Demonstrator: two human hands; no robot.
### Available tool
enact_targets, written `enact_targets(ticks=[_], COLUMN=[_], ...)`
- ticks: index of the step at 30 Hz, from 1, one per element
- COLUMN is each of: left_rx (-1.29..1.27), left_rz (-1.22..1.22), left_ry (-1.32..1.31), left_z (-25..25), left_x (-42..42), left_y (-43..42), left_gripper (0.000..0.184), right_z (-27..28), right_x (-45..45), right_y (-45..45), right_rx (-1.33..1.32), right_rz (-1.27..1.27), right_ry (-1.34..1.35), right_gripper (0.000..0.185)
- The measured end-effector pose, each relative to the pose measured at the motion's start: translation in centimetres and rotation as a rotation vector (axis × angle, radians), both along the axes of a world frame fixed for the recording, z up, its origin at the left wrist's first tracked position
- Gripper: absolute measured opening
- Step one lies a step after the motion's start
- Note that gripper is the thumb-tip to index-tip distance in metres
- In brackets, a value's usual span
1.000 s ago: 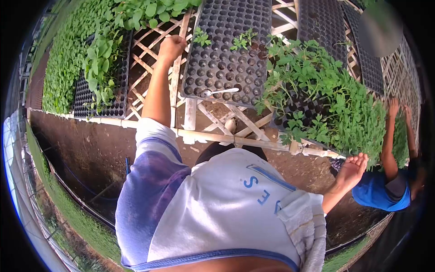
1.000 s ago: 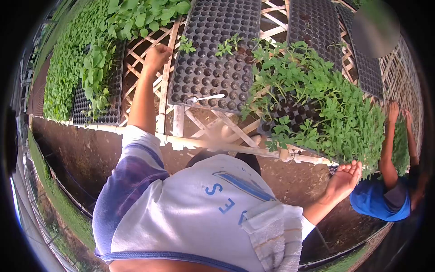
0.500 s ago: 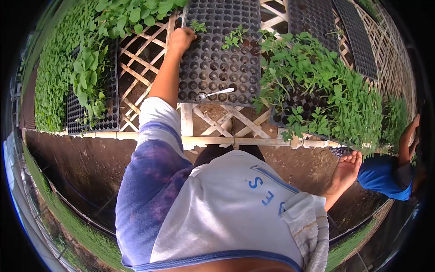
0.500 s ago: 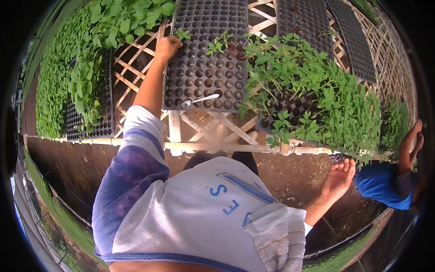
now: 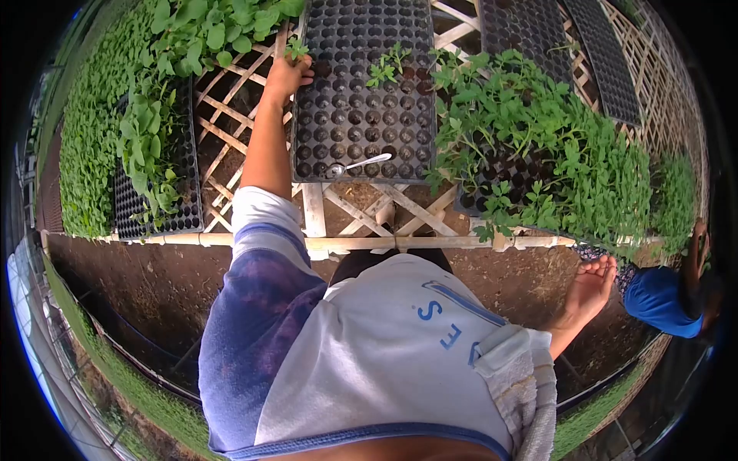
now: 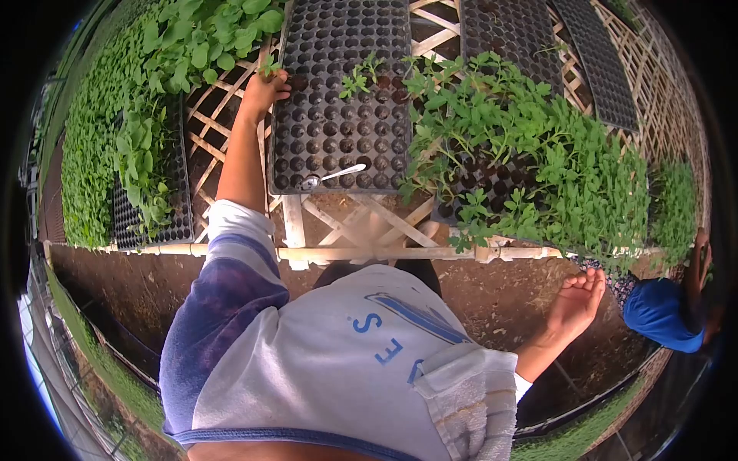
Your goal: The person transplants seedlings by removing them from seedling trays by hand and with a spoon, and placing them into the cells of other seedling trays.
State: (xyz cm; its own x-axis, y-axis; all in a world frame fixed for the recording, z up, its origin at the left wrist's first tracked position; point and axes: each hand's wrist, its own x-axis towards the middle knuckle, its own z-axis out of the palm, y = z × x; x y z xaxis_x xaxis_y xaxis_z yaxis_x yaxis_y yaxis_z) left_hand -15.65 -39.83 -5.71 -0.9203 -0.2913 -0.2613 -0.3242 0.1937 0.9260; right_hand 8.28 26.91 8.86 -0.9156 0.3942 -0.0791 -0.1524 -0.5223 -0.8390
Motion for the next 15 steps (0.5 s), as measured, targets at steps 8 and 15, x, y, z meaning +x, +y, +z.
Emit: enact_targets(ticks=[8,15], left_rx=[0.363,0.350], left_rz=[0.010,-0.236], left_ry=[0.053,0.186], left_z=[2.6,9.8], left_x=[-0.6,-10.1], left_y=[0.3,12.0], left_gripper=[0.017,0.015], right_z=[0.4,1.4], right_x=[-0.8,0.0], right_y=[2.1,4.5], right_rx=[0.019,0.064], right_rz=[-0.039,-0.266], right_ry=[0.010,-0.052], right_gripper=[0.024,0.024])
